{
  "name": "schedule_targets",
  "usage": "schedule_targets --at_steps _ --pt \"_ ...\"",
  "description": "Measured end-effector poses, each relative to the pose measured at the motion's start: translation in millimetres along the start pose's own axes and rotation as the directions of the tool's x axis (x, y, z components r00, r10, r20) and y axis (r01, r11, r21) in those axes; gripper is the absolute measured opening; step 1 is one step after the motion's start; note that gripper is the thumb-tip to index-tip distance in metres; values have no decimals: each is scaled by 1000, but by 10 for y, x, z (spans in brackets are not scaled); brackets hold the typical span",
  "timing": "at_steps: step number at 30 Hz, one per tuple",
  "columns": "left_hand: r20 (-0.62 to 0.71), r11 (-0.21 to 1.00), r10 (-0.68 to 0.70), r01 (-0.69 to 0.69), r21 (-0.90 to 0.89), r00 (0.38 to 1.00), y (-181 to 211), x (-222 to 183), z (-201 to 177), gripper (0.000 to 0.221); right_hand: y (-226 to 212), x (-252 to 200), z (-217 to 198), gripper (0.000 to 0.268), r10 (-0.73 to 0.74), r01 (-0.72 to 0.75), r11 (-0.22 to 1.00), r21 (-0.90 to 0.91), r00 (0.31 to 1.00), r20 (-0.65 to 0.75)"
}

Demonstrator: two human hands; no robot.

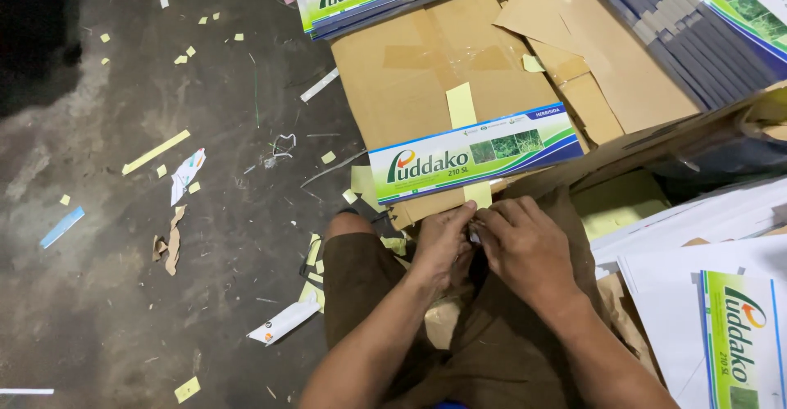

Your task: The person applies adhesive strips to printed product labels and organizes them into stacks.

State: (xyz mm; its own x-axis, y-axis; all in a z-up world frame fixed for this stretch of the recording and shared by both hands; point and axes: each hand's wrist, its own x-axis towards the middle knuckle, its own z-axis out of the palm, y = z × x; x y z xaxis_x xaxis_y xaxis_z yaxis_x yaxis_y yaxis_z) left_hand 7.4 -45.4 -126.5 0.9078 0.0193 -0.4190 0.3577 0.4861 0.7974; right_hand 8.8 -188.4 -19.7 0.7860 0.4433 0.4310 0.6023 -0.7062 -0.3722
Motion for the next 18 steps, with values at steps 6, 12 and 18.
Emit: schedule_targets --at_steps 6,12,18 --pt "-57 989 -4 -4 -145 998 -141 67 38 25 -5 -92 191 24 41 -25 994 102 986 -161" --pt "-86 991 16 -27 -134 996 18 -33 127 28 -18 -164 311 14 223 -96 930 355 915 -337" --pt "-71 983 -105 93 -160 992 306 -160 248 33 181 -365 392 9 693 -351 552 756 698 -182"
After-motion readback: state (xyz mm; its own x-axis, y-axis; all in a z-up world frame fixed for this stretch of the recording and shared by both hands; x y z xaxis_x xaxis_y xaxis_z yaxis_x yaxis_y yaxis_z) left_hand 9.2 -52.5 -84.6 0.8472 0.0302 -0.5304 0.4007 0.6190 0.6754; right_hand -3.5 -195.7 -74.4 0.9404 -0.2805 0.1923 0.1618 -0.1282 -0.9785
